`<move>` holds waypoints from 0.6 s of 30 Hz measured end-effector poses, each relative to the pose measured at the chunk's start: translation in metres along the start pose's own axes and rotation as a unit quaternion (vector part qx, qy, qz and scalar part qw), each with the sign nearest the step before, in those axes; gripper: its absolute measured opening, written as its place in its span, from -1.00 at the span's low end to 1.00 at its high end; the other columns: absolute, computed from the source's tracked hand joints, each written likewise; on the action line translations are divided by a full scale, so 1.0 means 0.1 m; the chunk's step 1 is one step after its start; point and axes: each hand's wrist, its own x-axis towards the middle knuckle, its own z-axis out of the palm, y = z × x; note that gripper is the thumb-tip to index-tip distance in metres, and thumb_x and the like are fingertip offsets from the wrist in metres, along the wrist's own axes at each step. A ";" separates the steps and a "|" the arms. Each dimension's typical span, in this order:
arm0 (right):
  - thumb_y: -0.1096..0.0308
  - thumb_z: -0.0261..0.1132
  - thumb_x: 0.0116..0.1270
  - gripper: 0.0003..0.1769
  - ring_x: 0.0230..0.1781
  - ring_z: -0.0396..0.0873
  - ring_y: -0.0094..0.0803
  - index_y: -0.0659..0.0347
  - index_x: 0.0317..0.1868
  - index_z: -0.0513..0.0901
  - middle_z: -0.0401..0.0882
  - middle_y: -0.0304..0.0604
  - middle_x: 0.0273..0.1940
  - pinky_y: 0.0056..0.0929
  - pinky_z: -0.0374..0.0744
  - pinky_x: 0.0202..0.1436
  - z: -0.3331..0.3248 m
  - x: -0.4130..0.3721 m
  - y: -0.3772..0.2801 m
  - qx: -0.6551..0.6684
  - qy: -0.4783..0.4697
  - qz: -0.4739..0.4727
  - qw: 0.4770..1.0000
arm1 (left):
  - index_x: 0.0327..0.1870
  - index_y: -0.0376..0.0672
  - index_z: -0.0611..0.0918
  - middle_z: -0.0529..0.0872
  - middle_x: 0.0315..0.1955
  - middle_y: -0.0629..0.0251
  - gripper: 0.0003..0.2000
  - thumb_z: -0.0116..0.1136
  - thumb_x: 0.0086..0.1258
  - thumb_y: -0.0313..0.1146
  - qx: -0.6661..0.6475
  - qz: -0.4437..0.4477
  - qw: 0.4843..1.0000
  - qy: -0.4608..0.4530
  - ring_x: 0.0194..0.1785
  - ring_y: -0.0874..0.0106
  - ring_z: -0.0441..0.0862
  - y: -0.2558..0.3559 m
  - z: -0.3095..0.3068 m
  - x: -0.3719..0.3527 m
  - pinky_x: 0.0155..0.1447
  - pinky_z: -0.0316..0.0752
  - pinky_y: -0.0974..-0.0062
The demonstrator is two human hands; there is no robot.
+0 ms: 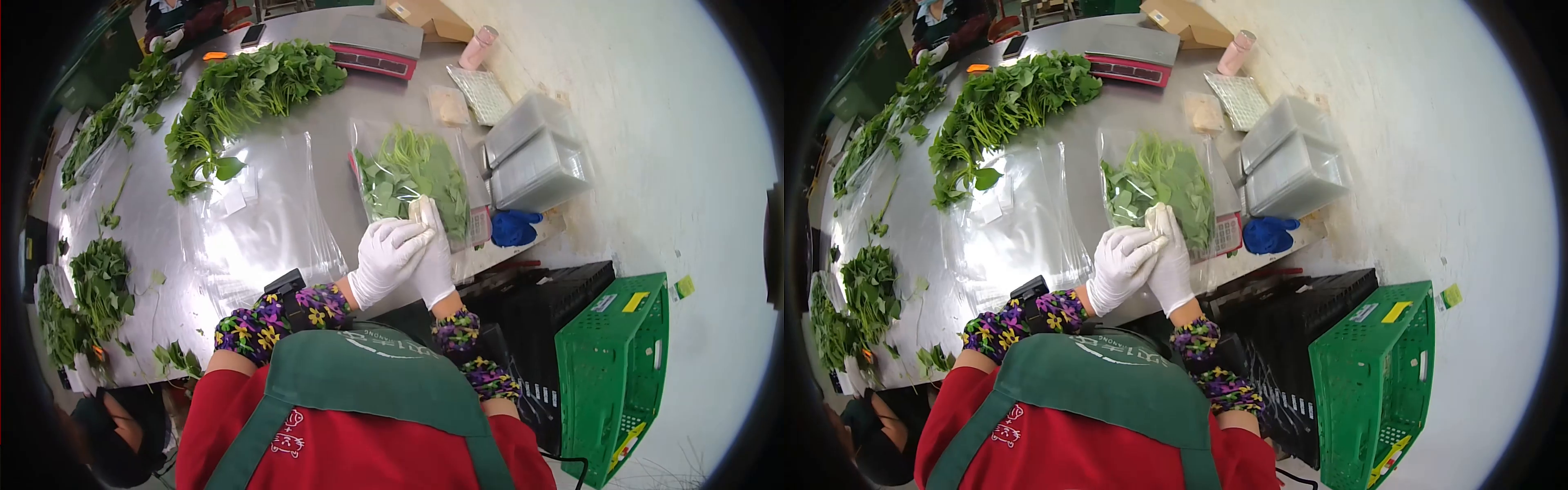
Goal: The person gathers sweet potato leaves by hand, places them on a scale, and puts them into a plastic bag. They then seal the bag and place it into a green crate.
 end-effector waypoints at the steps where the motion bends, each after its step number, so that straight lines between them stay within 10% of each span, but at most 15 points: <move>1: 0.39 0.16 0.36 -0.36 0.43 0.29 0.06 0.46 0.41 0.27 0.30 0.21 0.38 -0.16 0.30 0.51 0.00 0.07 0.02 -0.015 -0.003 -0.021 1.000 | -0.05 -0.01 0.68 0.67 -0.12 0.43 -0.62 0.41 0.05 -0.51 -0.004 -0.005 1.000 0.004 -0.05 0.35 0.63 0.00 0.01 0.01 0.05 0.51 0.31; 4: 0.39 0.12 0.38 -0.37 0.40 0.32 0.08 0.38 0.43 0.28 0.31 0.14 0.39 -0.18 0.30 0.51 0.03 0.21 0.17 -0.046 -0.008 -0.056 0.997 | -0.05 -0.01 0.69 0.68 -0.14 0.44 -0.63 0.40 0.06 -0.51 -0.017 -0.012 1.000 0.021 -0.10 0.35 0.64 0.02 0.03 0.05 -0.01 0.50 0.35; 6: 0.45 -0.01 0.53 -0.46 0.47 0.25 -0.27 0.37 0.47 0.24 0.35 -0.02 0.39 -0.37 0.21 0.56 0.04 0.26 0.13 0.482 0.000 0.091 0.871 | -0.03 0.00 0.70 0.69 -0.14 0.44 -0.62 0.40 0.07 -0.51 -0.018 -0.024 0.999 0.019 -0.11 0.35 0.64 0.03 0.04 0.07 -0.03 0.51 0.36; 7: 0.44 -0.02 0.54 -0.47 0.43 0.31 -0.30 0.38 0.47 0.24 0.36 -0.03 0.38 -0.39 0.26 0.51 -0.08 0.32 0.17 0.220 -0.076 0.074 0.970 | -0.02 0.01 0.70 0.69 -0.12 0.45 -0.61 0.40 0.07 -0.51 -0.015 -0.025 0.999 0.019 -0.11 0.36 0.64 0.01 0.05 0.07 -0.04 0.50 0.37; 12: 0.38 0.07 0.54 -0.53 0.27 0.51 -0.23 0.34 0.39 0.40 0.54 -0.01 0.25 -0.39 0.46 0.30 0.05 0.53 0.20 0.337 0.001 0.213 0.917 | -0.03 0.01 0.71 0.70 -0.11 0.47 -0.62 0.38 0.06 -0.48 -0.023 -0.024 0.999 0.026 -0.11 0.36 0.64 0.05 0.10 0.12 -0.07 0.50 0.38; 14: 0.38 0.19 0.46 -0.56 -0.23 0.68 -0.18 0.23 0.32 0.50 0.70 0.06 -0.12 -0.30 0.61 -0.08 0.16 0.67 0.24 0.037 0.096 0.050 0.993 | -0.04 0.01 0.71 0.70 -0.11 0.47 -0.62 0.38 0.05 -0.47 -0.025 -0.027 0.999 0.023 -0.11 0.36 0.64 0.07 0.11 0.12 -0.07 0.50 0.38; 16: 0.29 0.25 0.41 -0.52 -0.40 0.65 -0.19 0.11 0.33 0.53 0.68 0.00 -0.33 -0.21 0.60 -0.18 0.16 0.74 0.17 0.019 0.113 0.052 0.992 | -0.03 0.01 0.71 0.70 -0.12 0.48 -0.61 0.39 0.03 -0.45 -0.041 -0.028 0.999 0.020 -0.12 0.37 0.64 0.07 0.13 0.10 -0.07 0.50 0.38; 18: 0.23 0.33 0.33 -0.47 -0.48 0.62 -0.15 -0.02 0.32 0.56 0.65 -0.07 -0.42 -0.15 0.58 -0.26 -0.03 0.85 -0.04 0.023 -0.071 0.214 0.974 | -0.04 0.01 0.71 0.70 -0.12 0.48 -0.60 0.39 0.00 -0.45 -0.032 -0.030 0.999 0.018 -0.13 0.36 0.63 0.07 0.13 0.12 -0.07 0.50 0.38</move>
